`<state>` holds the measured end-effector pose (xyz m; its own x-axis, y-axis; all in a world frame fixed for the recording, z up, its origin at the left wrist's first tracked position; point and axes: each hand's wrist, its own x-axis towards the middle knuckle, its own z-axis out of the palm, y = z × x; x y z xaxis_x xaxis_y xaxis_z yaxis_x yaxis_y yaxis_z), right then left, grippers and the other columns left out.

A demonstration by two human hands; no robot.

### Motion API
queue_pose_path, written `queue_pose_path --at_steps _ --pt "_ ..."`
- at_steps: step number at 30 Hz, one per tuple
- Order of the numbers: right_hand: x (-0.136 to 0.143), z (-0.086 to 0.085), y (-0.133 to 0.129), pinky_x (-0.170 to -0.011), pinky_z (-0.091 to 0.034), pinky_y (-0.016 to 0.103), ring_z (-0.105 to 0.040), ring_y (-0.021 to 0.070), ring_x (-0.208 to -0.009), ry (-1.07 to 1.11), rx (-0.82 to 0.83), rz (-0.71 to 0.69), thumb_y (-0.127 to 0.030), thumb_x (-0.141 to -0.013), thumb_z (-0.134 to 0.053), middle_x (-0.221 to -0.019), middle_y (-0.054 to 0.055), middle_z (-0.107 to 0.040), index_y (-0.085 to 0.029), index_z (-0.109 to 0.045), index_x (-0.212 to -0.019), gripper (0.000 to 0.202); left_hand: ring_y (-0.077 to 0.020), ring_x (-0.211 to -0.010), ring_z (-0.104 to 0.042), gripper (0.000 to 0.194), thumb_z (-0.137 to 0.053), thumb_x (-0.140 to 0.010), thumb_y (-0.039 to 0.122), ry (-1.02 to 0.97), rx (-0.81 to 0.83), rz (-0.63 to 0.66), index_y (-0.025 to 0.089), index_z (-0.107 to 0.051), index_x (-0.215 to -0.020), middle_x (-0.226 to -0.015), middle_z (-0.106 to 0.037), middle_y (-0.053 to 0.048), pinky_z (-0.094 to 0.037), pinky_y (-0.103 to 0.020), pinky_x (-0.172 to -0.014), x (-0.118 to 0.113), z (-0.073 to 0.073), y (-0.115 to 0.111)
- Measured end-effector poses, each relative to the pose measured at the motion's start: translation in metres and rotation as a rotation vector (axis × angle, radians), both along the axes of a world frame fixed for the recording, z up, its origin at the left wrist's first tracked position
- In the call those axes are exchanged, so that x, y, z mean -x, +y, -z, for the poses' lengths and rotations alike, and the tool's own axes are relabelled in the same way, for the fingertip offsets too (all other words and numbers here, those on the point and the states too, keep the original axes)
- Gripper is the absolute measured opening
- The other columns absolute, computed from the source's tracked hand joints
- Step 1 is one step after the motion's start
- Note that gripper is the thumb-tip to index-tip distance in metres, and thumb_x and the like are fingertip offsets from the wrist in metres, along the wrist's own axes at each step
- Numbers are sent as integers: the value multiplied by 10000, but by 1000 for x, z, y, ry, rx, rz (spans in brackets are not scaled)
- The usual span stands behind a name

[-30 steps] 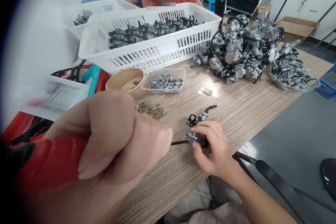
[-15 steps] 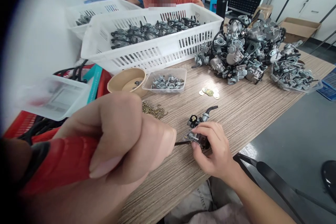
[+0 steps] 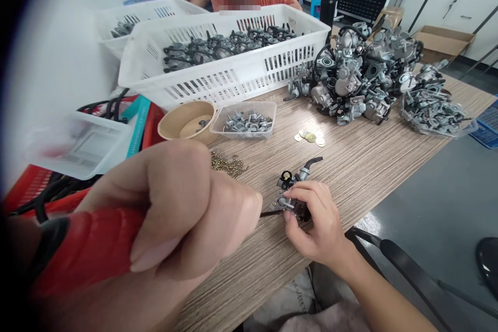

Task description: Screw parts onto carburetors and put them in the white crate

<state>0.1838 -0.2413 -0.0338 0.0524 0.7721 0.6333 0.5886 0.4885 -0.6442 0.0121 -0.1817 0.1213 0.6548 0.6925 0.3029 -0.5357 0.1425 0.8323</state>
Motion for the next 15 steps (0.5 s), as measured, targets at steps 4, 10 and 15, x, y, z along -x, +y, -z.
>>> queue_pose_path --at_steps 4,10,15 --pt "-1 1 -1 -837 -656 482 -767 309 -971 -3 33 -4 -134 -890 -701 -1083 63 -769 -317 -653 -1242 399 -107 -583 -356 550 -729 -909 357 58 38 3 203 -375 -515 -630 -395 18 -378 -302 -604 -6 -5 2" --pt "-4 12 -5 -882 -663 499 -755 324 -1044 -1 84 -12 -172 -886 -745 -1172 56 -741 -333 -661 -1314 464 -105 -527 -420 734 -777 -829 346 274 198 -48 203 -189 -413 -474 -435 13 -368 -268 -489 -20 -20 9" --pt "-6 16 -7 -879 -663 492 -741 324 -1065 10 109 -16 -217 -913 -754 -1144 60 -734 -331 -666 -1312 425 -117 -524 -407 694 -764 -845 377 224 127 -24 211 -225 -440 -478 -417 17 -383 -294 -505 -15 -17 10"
